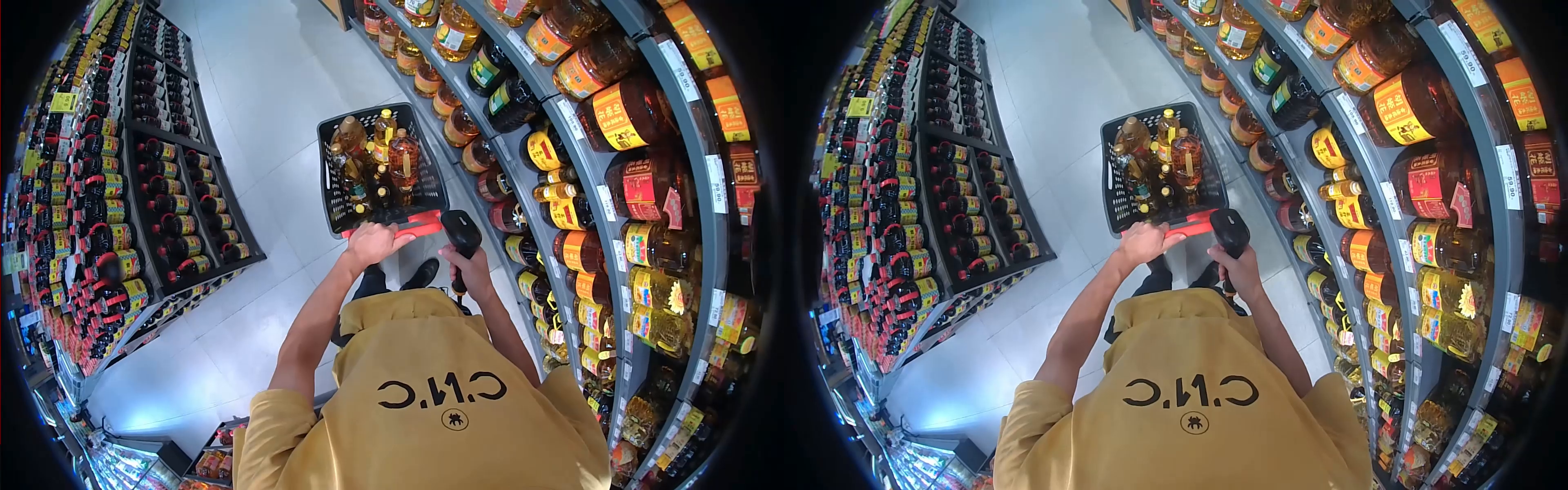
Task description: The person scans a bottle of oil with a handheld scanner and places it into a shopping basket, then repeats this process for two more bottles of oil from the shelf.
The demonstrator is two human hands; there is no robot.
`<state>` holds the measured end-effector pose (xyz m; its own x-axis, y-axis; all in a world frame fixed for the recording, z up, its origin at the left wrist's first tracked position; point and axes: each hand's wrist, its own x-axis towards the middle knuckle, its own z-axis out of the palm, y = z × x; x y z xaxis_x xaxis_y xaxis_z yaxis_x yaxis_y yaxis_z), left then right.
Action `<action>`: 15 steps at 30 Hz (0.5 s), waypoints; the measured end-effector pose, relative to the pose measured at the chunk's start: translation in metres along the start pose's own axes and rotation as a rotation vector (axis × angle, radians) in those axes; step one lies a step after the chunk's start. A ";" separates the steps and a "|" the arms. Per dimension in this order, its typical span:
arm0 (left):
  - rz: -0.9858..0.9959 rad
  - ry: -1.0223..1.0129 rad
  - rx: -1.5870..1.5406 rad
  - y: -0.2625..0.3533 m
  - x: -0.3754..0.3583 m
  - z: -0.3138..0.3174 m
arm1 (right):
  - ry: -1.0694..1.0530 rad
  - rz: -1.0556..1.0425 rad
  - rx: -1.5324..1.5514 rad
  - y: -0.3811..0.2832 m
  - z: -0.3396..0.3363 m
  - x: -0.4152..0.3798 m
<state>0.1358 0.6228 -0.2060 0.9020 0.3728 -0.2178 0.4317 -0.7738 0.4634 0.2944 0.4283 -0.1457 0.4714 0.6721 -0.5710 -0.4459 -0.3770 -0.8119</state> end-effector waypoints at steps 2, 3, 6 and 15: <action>0.014 0.018 0.035 -0.008 0.005 -0.005 | 0.015 -0.014 0.010 0.001 0.008 0.004; 0.022 0.022 0.049 -0.011 0.007 -0.006 | 0.015 -0.010 0.006 0.000 0.012 0.006; 0.038 0.088 0.058 -0.019 0.013 -0.012 | 0.029 -0.005 0.010 0.002 0.022 0.010; 0.063 0.272 0.052 -0.040 0.036 -0.016 | 0.105 0.014 -0.065 -0.012 0.052 0.011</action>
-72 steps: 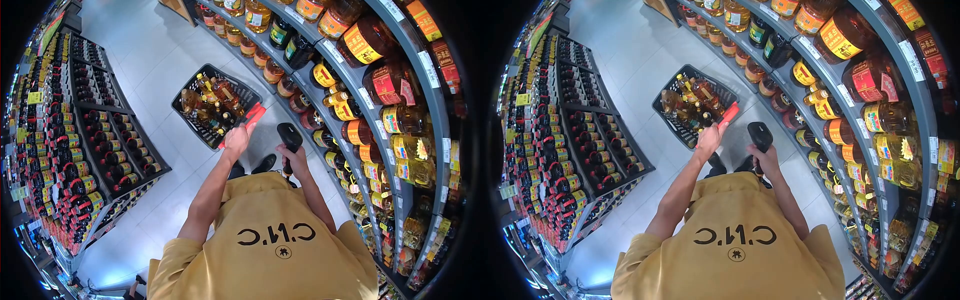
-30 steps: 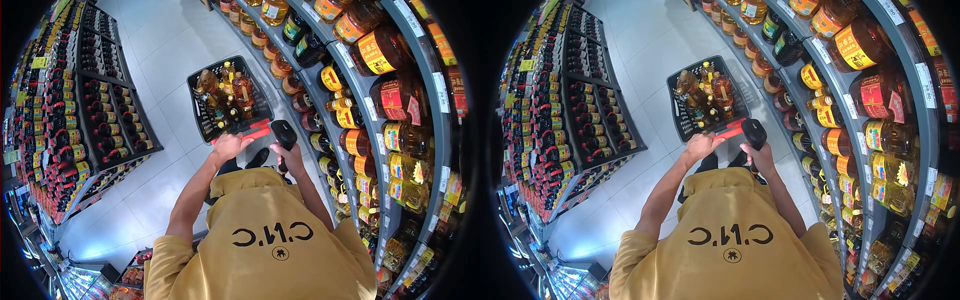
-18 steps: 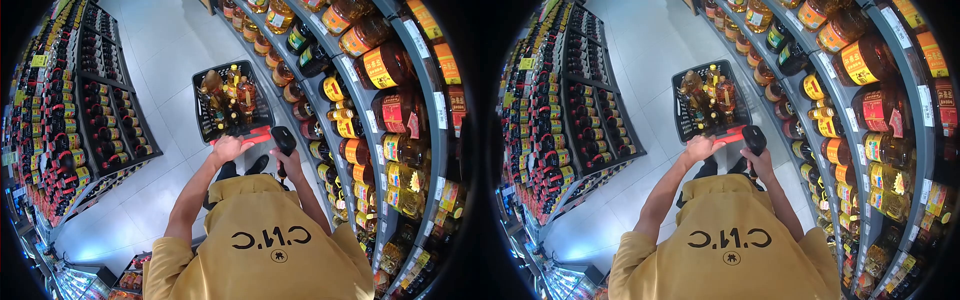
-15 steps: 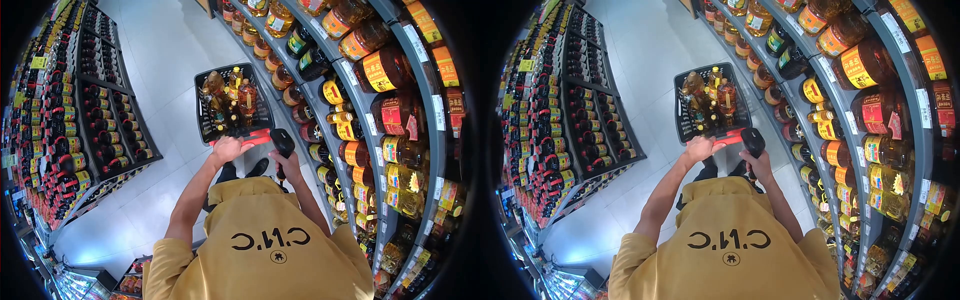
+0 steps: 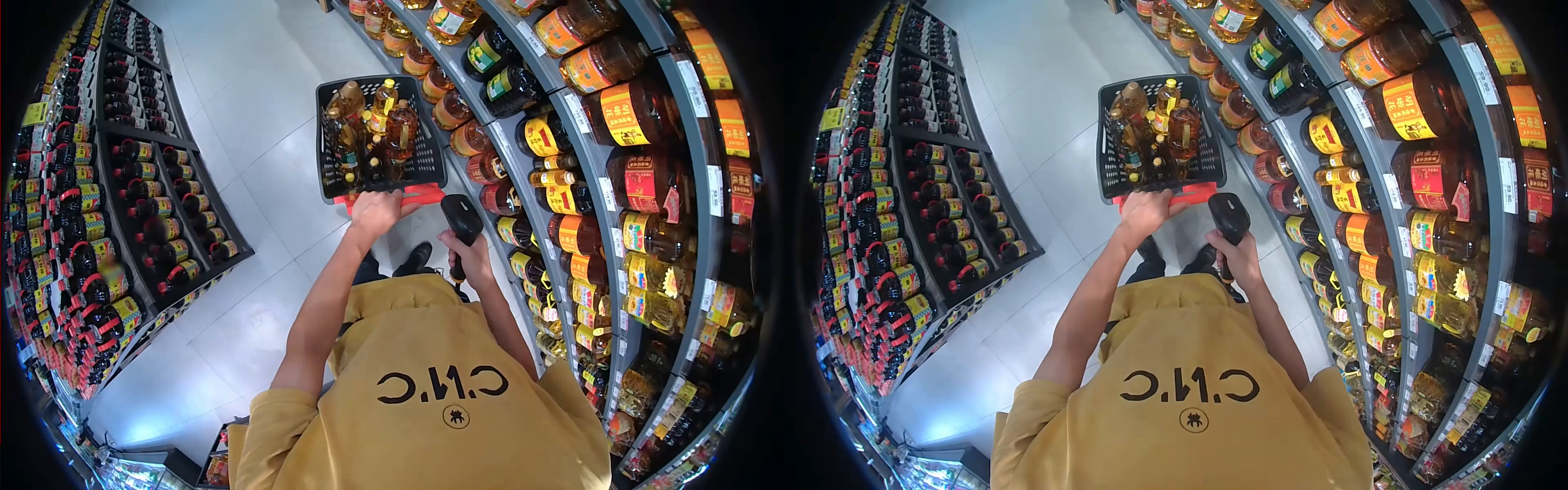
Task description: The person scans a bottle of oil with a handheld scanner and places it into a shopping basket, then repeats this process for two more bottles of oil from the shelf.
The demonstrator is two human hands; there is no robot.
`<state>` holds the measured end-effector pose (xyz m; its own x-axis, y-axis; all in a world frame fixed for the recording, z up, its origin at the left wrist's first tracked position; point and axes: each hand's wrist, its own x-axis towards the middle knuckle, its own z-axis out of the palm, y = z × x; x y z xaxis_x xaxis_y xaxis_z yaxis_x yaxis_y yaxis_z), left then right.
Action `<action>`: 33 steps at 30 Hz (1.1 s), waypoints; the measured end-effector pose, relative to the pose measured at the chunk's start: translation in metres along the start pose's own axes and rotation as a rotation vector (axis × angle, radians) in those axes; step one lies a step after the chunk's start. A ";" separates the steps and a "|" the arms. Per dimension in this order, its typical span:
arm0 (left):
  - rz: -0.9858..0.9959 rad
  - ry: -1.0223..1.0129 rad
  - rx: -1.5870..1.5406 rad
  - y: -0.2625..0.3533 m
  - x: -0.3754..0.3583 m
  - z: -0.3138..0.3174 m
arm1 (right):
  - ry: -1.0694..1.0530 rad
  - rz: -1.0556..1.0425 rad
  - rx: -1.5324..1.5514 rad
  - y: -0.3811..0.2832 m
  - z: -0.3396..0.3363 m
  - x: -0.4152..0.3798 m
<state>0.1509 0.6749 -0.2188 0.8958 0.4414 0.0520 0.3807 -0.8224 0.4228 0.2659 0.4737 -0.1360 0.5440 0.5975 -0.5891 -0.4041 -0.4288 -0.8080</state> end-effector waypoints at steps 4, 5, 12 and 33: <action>-0.091 -0.124 -0.029 -0.004 0.015 0.008 | 0.030 0.016 0.022 -0.002 0.002 0.001; -0.108 -0.140 -0.033 -0.005 0.019 0.008 | 0.026 0.015 0.026 -0.003 0.001 0.002; -0.220 -0.180 -0.038 0.007 0.039 0.002 | 0.037 -0.005 0.090 -0.012 -0.010 0.011; -0.253 0.128 0.215 0.006 0.106 0.028 | -0.127 -0.135 0.035 -0.040 -0.105 0.098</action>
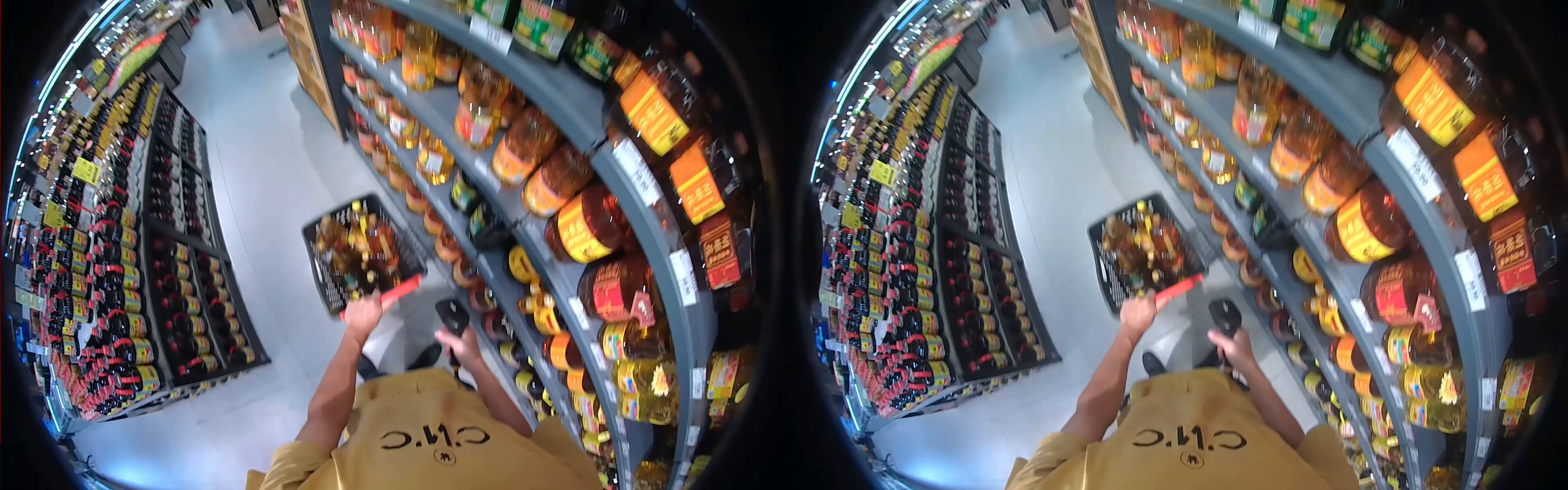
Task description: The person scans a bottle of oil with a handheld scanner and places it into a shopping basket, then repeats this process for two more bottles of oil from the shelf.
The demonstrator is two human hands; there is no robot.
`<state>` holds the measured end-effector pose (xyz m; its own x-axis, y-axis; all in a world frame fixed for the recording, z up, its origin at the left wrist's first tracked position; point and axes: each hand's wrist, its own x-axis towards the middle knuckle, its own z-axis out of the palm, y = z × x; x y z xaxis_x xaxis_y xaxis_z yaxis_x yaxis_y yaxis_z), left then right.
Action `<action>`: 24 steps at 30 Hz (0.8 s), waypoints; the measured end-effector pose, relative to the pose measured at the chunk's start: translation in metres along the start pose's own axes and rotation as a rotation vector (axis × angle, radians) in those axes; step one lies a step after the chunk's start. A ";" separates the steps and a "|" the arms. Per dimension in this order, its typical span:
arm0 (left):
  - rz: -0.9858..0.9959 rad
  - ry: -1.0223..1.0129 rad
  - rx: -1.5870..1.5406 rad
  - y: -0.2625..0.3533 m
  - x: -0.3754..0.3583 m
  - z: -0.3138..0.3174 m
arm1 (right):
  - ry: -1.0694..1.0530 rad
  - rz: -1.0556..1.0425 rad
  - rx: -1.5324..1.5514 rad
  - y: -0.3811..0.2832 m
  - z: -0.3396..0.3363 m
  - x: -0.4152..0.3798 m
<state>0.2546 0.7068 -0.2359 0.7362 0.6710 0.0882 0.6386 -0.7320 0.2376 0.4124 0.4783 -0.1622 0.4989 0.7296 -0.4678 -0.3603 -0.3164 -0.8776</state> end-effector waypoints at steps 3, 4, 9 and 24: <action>-0.072 -0.123 0.025 0.001 0.012 -0.009 | -0.068 0.001 0.061 0.009 -0.010 0.006; -0.083 -0.154 0.022 -0.001 0.017 -0.007 | -0.072 0.009 0.069 0.010 -0.012 0.006; -0.129 -0.235 0.001 -0.001 0.033 -0.014 | -0.070 0.071 0.016 0.005 -0.021 0.007; -0.179 -0.194 -0.045 -0.008 0.060 -0.021 | -0.058 0.113 0.042 -0.016 -0.014 0.025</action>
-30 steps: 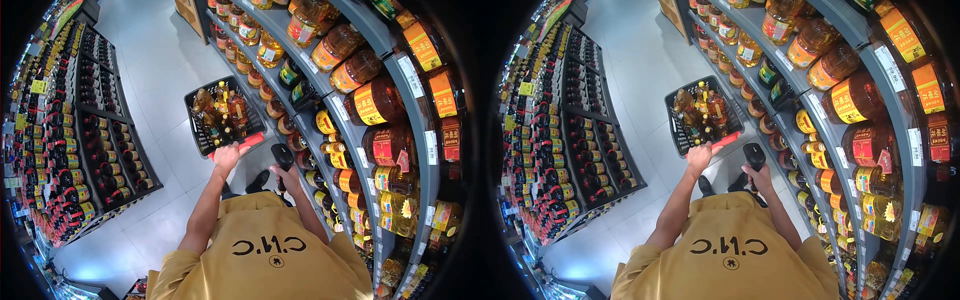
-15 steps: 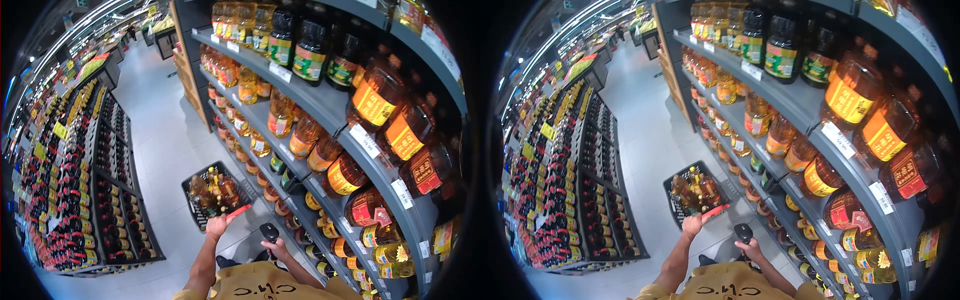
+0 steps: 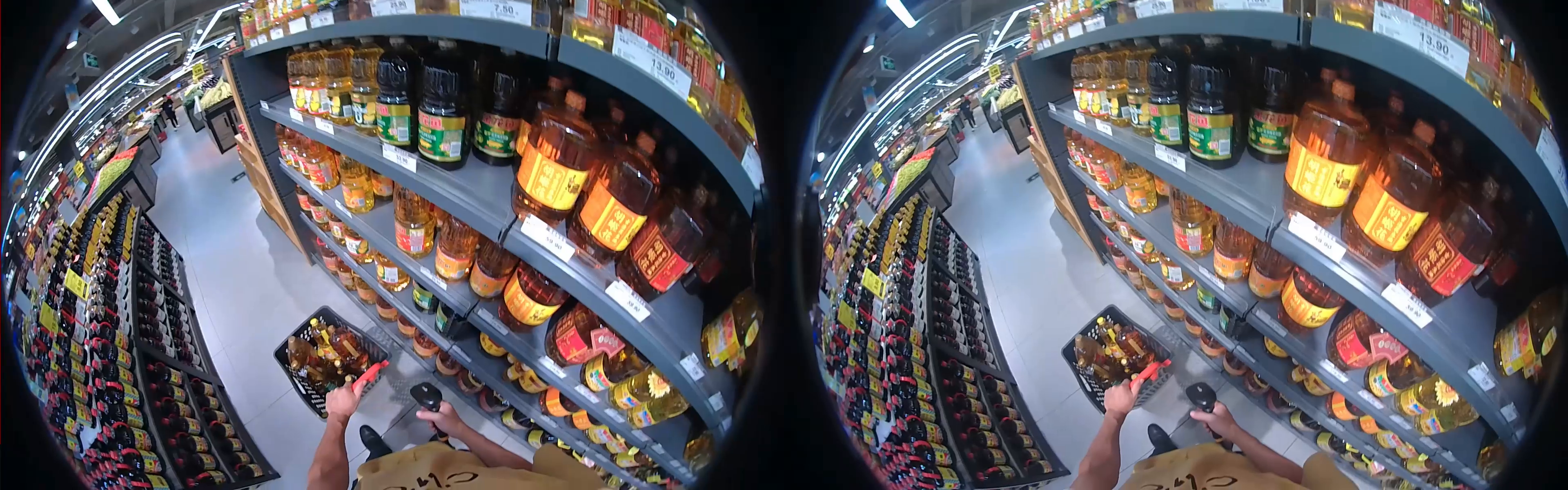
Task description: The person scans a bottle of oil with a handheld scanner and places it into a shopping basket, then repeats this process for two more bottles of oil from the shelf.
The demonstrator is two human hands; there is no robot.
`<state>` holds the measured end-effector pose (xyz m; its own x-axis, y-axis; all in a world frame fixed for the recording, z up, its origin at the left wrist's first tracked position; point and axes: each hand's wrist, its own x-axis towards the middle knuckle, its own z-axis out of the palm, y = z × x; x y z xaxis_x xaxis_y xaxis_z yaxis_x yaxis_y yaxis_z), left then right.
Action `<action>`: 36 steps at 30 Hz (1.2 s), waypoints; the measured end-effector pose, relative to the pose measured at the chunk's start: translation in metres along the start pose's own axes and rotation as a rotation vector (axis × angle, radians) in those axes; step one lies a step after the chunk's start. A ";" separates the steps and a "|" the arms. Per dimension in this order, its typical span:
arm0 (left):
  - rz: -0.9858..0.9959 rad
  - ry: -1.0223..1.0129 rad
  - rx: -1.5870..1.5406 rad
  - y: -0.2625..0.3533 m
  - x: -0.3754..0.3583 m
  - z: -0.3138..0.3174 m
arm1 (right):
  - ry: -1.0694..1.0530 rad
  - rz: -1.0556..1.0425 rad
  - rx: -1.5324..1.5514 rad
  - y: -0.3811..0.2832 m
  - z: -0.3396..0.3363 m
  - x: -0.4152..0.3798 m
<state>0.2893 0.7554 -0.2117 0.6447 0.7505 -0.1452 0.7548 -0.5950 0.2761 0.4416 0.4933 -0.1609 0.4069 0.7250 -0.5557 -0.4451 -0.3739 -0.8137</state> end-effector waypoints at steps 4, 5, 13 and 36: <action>-0.014 -0.071 0.015 0.000 -0.001 -0.002 | -0.005 -0.086 0.021 -0.003 0.012 0.000; -0.023 -0.070 0.012 0.001 -0.001 -0.002 | -0.006 -0.080 0.022 -0.003 0.013 0.002; -0.041 -0.024 -0.004 0.004 -0.003 0.000 | 0.021 -0.065 0.042 0.015 0.016 0.015; -0.020 -0.092 0.037 -0.009 0.010 0.000 | 0.046 0.009 0.041 -0.002 0.000 0.035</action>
<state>0.2886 0.7681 -0.2156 0.6365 0.7338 -0.2374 0.7706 -0.5916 0.2370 0.4566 0.5194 -0.1784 0.4381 0.6943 -0.5710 -0.4807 -0.3558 -0.8015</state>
